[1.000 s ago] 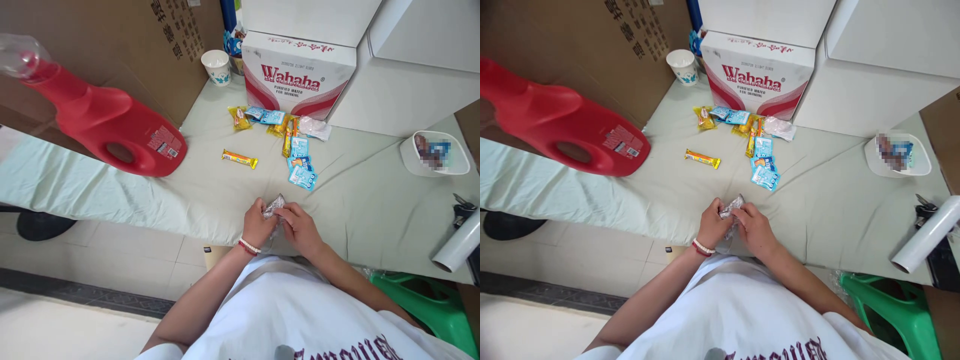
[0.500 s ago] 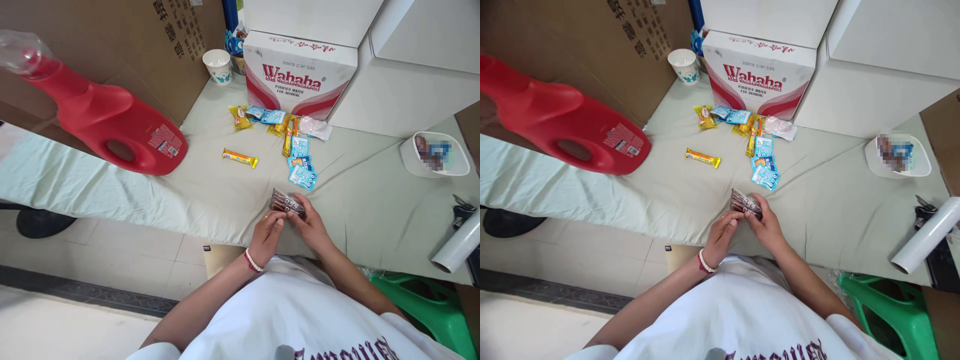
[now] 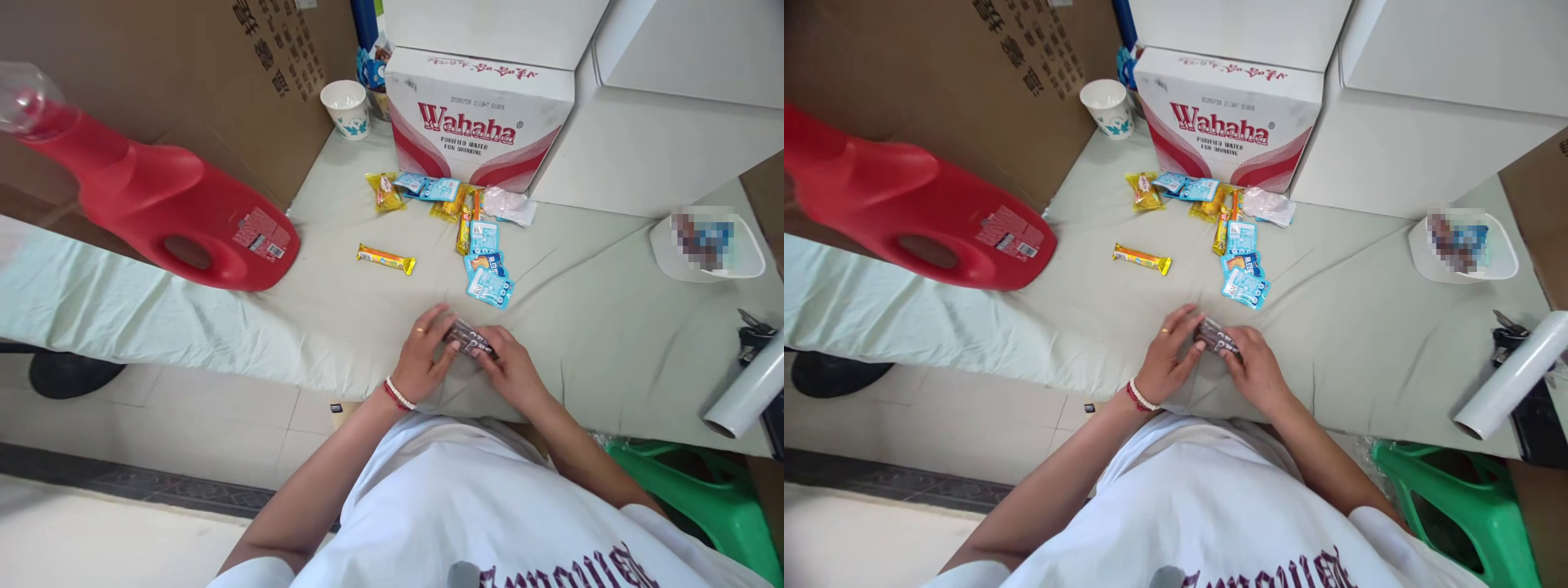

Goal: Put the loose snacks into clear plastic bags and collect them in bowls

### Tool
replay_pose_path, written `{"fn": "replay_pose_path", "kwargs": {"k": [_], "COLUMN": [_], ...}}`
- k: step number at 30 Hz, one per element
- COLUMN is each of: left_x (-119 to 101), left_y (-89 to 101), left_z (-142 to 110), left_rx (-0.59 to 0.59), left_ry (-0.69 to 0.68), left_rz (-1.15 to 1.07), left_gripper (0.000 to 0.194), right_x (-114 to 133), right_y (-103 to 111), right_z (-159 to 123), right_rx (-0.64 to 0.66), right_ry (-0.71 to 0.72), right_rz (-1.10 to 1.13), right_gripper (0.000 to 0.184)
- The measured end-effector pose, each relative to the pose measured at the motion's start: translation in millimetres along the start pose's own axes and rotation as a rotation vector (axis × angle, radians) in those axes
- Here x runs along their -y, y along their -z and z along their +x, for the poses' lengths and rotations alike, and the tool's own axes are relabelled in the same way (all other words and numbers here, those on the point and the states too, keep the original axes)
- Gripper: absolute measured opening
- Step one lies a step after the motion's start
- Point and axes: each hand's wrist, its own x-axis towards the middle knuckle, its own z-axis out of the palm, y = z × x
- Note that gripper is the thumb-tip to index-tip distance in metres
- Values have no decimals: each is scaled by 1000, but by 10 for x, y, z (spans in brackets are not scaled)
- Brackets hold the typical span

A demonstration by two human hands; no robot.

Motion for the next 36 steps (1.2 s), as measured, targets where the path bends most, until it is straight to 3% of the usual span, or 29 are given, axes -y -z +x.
{"fn": "replay_pose_path", "kwargs": {"k": [2,4,8,11,16,18,20,23,25,26,28,30,32,36], "left_x": [-10,-46,-159,-237,-307,-226,-66,214,349,392,435,440,426,398], "left_y": [-2,-30,-150,-235,-196,-68,119,416,542,568,551,484,428,427], "left_z": [3,28,130,198,156,77,-37,-259,-394,-443,-490,-477,-437,-399], "left_rx": [-96,-74,-25,-63,83,81,-10,-143,-144,-146,-173,-193,-184,-162], "left_ry": [175,369,554,618,529,472,420,371,336,295,167,11,-98,-162], "left_rz": [-246,-523,-848,-919,-715,-505,-224,204,415,475,553,608,654,663], "left_gripper": [50,56,56,55,51,46,46,45,39,38,33,26,20,17], "right_x": [-19,-29,-37,-36,-67,-196,-418,-858,-1164,-1304,-1536,-1702,-1817,-1946], "right_y": [40,58,53,67,263,561,1090,2214,2962,3273,3708,3899,3932,3916], "right_z": [5,8,-2,-46,-141,-128,-98,-8,131,228,452,664,815,859], "right_rx": [-28,-20,41,49,30,-125,-382,-832,-1135,-1227,-1216,-1154,-1099,-1006], "right_ry": [-178,-319,-394,-367,-330,-342,-363,-354,-385,-483,-688,-786,-815,-792], "right_rz": [268,543,781,797,703,625,532,379,242,162,65,8,-73,-356], "right_gripper": [36,42,47,48,47,48,52,51,34,24,11,11,16,28]}}
